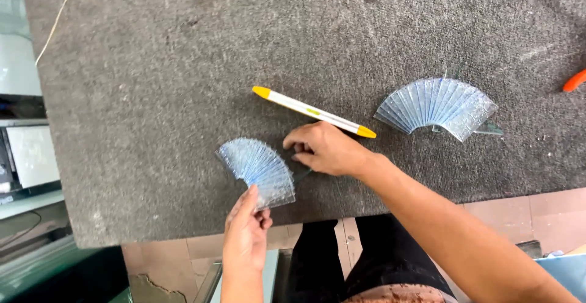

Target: Prepare and arrange small glass panes on a workbench while using a level and sealant gun

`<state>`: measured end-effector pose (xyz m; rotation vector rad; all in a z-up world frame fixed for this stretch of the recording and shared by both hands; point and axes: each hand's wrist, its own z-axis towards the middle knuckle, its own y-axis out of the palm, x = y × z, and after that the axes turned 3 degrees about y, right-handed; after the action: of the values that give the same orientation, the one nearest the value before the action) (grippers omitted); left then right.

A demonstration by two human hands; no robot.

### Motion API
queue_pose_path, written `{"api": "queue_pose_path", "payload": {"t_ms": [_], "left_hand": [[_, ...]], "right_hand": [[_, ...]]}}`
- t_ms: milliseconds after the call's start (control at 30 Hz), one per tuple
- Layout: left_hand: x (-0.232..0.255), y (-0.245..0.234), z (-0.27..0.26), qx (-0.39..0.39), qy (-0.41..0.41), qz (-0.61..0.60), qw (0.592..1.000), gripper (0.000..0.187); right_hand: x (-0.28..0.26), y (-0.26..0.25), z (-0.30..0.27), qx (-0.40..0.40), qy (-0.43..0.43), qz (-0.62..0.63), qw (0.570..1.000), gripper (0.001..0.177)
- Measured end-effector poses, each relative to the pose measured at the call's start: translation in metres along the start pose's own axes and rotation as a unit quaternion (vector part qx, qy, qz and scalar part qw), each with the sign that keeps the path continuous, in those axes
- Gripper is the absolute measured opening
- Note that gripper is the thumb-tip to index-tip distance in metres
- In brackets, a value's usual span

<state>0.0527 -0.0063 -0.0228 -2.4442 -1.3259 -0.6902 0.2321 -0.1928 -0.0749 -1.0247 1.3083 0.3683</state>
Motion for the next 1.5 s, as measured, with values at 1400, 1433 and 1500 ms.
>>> {"api": "queue_pose_path", "payload": {"t_ms": [1400,1433,1500], "left_hand": [[-0.008,-0.01,0.008,0.022,0.015,-0.037,0.999,0.015],[-0.009,-0.012,0.01,0.023,0.016,-0.037,0.999,0.015],[-0.012,-0.016,0.014,0.013,0.023,-0.04,0.999,0.016]], "right_hand": [[-0.008,0.031,-0.029,0.077,-0.082,-0.227,0.967,0.039],[-0.007,0.035,-0.029,0.077,-0.083,-0.227,0.967,0.039],[-0.004,0.041,-0.03,0.125,-0.097,-0.193,0.968,0.019]]}}
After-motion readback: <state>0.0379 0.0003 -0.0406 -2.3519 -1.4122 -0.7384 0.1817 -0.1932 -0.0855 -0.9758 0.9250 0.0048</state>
